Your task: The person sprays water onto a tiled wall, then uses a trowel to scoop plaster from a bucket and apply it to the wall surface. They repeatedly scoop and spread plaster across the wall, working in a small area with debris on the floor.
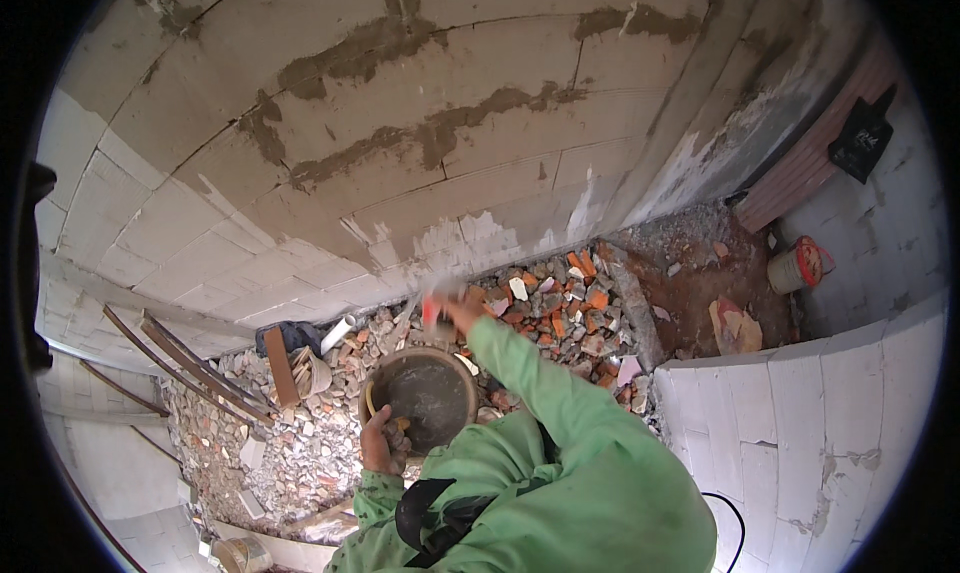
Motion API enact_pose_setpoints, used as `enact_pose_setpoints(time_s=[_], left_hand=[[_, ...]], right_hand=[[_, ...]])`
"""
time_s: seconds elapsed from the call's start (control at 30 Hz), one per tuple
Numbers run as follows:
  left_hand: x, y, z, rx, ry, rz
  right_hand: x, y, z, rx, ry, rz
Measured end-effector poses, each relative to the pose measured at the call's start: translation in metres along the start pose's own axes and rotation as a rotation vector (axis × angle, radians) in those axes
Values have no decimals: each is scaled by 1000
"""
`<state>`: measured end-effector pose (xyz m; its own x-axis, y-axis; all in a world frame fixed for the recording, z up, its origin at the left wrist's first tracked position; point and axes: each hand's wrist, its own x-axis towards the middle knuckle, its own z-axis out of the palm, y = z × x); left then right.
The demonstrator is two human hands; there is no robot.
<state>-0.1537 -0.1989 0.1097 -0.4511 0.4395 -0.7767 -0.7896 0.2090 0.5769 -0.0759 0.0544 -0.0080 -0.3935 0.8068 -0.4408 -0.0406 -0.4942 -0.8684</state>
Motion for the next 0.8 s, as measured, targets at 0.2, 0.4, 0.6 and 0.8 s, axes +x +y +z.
enact_pose_setpoints(time_s=[0.2,0.4,0.6,0.8], left_hand=[[-2,0,-2,-26,51,4],[1,1,-9,-81,28,7],[-7,-1,10,48,-34,4],[-17,-7,17,165,-139,-3]], right_hand=[[43,-89,76,119,-190,113],[-25,-30,95,-464,-735,-426],[-88,72,40,-1574,-867,-199],[-63,184,26,-1999,-1071,-775]])
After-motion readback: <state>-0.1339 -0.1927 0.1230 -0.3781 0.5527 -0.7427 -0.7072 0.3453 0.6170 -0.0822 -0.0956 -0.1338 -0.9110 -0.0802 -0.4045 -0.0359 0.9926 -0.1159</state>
